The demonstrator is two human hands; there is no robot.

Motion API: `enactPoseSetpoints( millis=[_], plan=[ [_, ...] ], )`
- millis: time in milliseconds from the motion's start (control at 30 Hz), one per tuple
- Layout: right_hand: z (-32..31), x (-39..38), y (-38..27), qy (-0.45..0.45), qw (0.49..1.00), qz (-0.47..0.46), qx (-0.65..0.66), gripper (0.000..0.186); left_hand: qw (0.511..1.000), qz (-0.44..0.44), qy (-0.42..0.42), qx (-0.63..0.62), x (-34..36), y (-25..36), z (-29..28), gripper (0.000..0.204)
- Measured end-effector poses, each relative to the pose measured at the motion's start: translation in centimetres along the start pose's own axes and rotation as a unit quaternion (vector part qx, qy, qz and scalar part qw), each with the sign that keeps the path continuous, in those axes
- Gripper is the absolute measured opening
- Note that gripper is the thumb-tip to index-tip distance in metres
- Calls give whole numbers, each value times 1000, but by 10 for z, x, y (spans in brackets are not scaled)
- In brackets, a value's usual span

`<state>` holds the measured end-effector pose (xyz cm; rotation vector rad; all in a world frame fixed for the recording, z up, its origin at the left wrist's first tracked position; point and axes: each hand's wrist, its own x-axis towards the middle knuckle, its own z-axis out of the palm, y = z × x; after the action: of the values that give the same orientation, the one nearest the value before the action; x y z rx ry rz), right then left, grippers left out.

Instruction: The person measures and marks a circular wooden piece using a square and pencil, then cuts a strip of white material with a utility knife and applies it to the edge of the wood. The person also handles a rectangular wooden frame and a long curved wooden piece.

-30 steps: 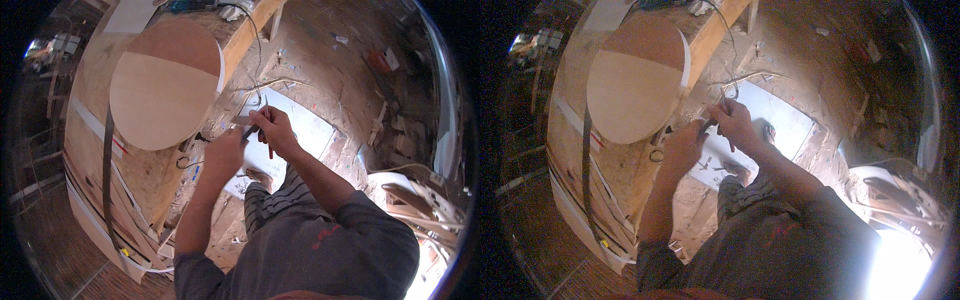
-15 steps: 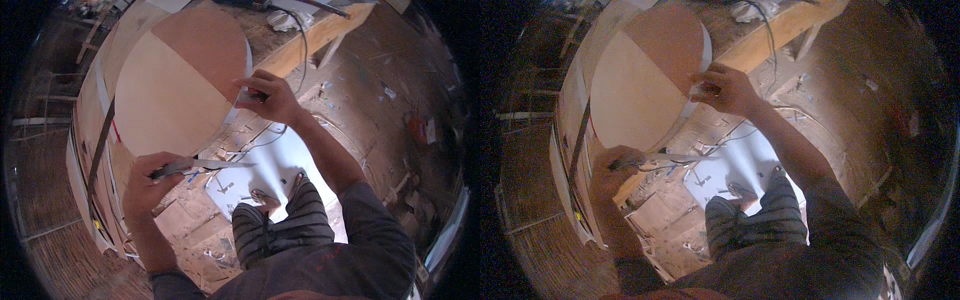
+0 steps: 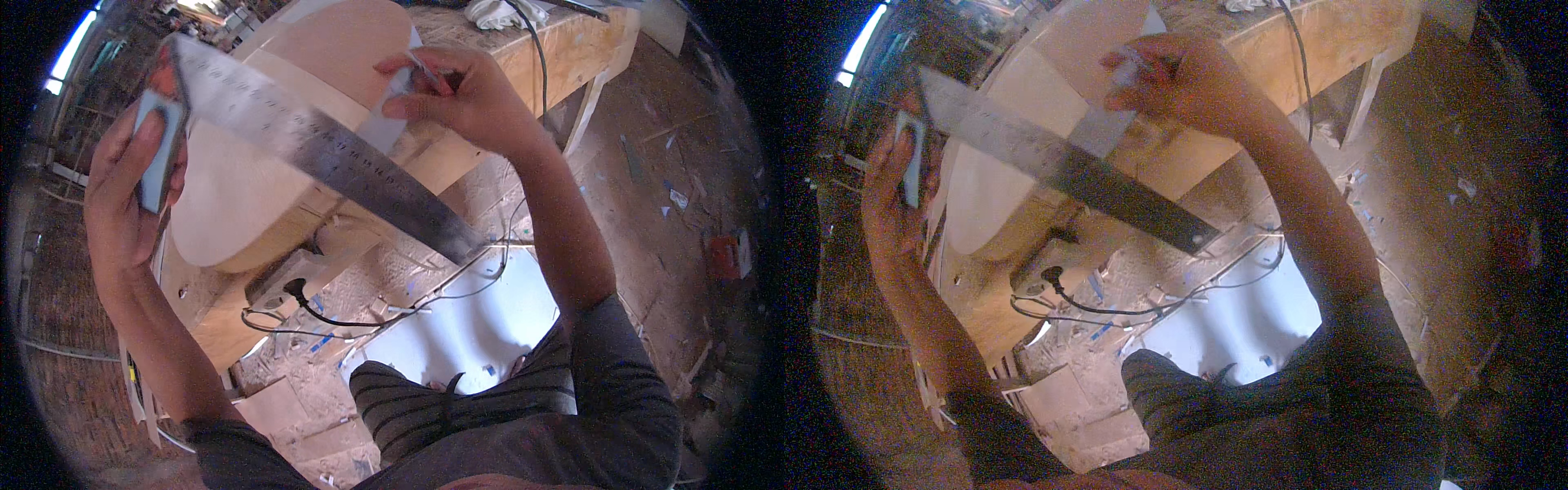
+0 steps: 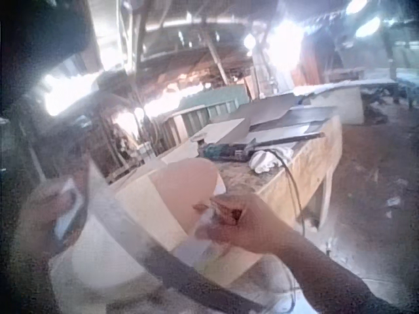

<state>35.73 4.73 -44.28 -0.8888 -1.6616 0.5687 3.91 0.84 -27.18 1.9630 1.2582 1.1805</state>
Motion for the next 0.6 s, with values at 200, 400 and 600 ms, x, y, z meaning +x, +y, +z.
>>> enactPoseSetpoints(
  millis=[200,400,600],
  plan=[
    [-25,-50,-1,33,992,24,121,42,984,100,-85,123,2,-7,59,38],
    [32,-93,39,60,986,-16,154,28,959,137,-102,225,2,-26,86,29],
    [70,-96,59,95,982,129,104,31,954,205,-55,209,-13,-30,97,21]
  ],
)
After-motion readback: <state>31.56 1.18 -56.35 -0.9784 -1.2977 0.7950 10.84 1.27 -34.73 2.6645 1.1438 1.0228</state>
